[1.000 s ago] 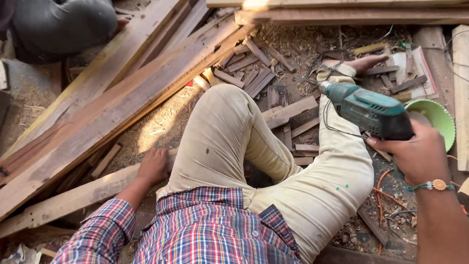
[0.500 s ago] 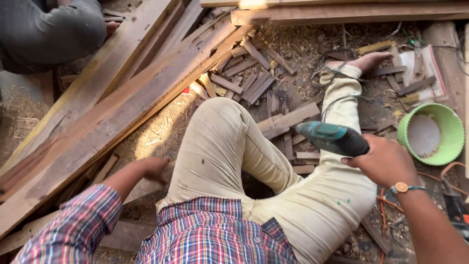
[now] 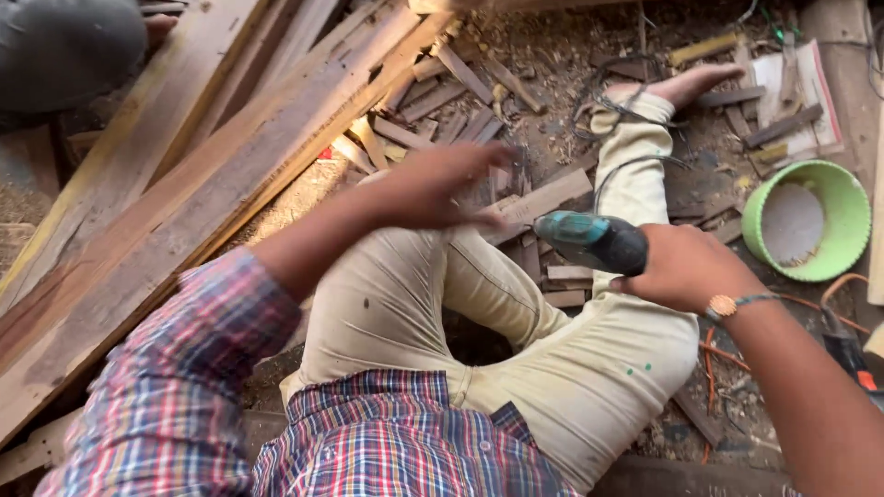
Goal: The recorder is seen manipulating a power drill and handling wood planks in a workshop environment.
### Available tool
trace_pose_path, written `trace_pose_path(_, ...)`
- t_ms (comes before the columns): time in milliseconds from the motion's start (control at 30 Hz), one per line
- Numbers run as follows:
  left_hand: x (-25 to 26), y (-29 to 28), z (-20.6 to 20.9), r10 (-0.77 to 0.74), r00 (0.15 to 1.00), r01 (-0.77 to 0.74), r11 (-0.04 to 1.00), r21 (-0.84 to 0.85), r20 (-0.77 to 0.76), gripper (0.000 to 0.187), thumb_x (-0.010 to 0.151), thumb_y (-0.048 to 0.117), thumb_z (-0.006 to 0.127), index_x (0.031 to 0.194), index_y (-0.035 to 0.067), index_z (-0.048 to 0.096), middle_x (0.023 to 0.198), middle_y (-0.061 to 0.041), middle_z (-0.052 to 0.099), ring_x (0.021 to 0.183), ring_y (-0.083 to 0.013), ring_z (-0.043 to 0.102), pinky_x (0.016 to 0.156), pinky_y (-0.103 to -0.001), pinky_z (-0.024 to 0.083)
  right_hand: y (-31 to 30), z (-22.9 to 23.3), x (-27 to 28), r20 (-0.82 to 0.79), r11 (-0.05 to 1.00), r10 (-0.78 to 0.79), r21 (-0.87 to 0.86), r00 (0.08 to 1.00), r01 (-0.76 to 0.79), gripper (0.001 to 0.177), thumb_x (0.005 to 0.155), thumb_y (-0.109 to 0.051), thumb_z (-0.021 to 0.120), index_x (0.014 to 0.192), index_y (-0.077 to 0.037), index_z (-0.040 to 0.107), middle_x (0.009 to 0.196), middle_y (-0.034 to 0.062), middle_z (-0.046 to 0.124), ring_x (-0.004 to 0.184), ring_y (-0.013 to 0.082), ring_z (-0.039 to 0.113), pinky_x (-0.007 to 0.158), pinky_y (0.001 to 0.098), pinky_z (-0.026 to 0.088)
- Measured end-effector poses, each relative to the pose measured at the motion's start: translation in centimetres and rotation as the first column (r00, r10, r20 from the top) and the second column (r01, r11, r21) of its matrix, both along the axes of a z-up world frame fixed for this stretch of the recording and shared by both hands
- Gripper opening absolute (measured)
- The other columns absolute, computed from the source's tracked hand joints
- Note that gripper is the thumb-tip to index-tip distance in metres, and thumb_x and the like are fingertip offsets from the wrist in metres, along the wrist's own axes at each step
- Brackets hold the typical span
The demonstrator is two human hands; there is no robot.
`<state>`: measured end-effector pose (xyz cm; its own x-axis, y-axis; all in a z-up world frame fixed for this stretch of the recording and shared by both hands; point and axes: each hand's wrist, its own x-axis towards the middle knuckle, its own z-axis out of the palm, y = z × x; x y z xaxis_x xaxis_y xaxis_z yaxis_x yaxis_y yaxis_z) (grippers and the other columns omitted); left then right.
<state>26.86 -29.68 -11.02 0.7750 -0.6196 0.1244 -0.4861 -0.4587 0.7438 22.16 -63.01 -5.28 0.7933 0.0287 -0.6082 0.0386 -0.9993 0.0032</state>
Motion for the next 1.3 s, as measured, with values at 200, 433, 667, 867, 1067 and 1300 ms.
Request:
trace_pose_path(200,-0.6,-11.7,2.8,-0.357,0.902,0.330,0.933,0.146,0.241,0.110,0.047,0.063,0.095,0.132,0.006,0.053,0.116,-0.018,0.068,0.103,-0.0420,0.066,0.084,-0.050,0.052,0.5,-0.6,1.1,0.036,0.998,0.024,-0.064,0.999,-0.021,0.040,0.067,-0.032,0.077,0.101,-0.010,0.079,0.101,0.0246,0.076,0.099,0.0446,0.072,0.095,0.0510,0.056)
trace_pose_path(433,0.8,-16.5,-0.3,-0.215,0.968,0.178,0.950,0.257,0.125,0.044,0.061,0.027,0.086,0.096,0.008,0.067,0.084,-0.012,0.074,0.081,-0.0363,0.074,0.069,-0.048,0.058,1.4,-0.7,2.3,0.098,0.997,0.026,-0.069,0.995,-0.020,0.031,0.065,-0.024,0.076,0.087,-0.003,0.082,0.098,0.0268,0.075,0.097,0.0460,0.072,0.092,0.0505,0.058)
trace_pose_path(667,1.1,-15.1,2.8,-0.235,0.962,0.196,0.948,0.251,0.139,0.034,0.058,0.026,0.083,0.087,0.012,0.071,0.084,-0.011,0.073,0.082,-0.0361,0.072,0.069,-0.047,0.058,2.5,1.1,2.9,0.091,0.995,-0.005,-0.098,0.996,0.014,0.034,0.064,-0.026,0.080,0.090,-0.005,0.083,0.101,0.0253,0.076,0.098,0.0449,0.073,0.091,0.0498,0.059)
trace_pose_path(867,1.3,-15.0,2.6,-0.224,0.961,0.185,0.955,0.230,0.161,0.038,0.057,0.028,0.086,0.088,0.012,0.072,0.083,-0.012,0.073,0.081,-0.0365,0.072,0.071,-0.047,0.058,2.6,1.1,3.1,0.098,0.996,0.004,-0.089,0.995,0.005,0.034,0.064,-0.026,0.081,0.091,-0.005,0.083,0.102,0.0255,0.076,0.100,0.0443,0.072,0.093,0.0498,0.057)
trace_pose_path(1067,1.1,-14.9,2.2,-0.246,0.964,0.214,0.945,0.246,0.104,0.040,0.057,0.029,0.087,0.090,0.011,0.071,0.084,-0.013,0.074,0.082,-0.0358,0.073,0.071,-0.047,0.059,2.7,0.8,2.7,0.084,0.997,-0.027,-0.072,0.996,0.033,0.035,0.064,-0.027,0.083,0.092,-0.005,0.083,0.103,0.0247,0.076,0.100,0.0442,0.072,0.093,0.0499,0.057)
trace_pose_path(1300,1.1,-15.0,1.3,-0.223,0.966,0.193,0.958,0.212,0.130,0.043,0.055,0.029,0.088,0.089,0.009,0.070,0.083,-0.014,0.074,0.081,-0.0372,0.073,0.071,-0.048,0.058,2.5,-0.1,2.6,0.082,0.998,0.008,-0.065,0.997,-0.003,0.041,0.063,-0.032,0.087,0.093,-0.004,0.082,0.102,0.0243,0.075,0.098,0.0442,0.072,0.092,0.0501,0.057)
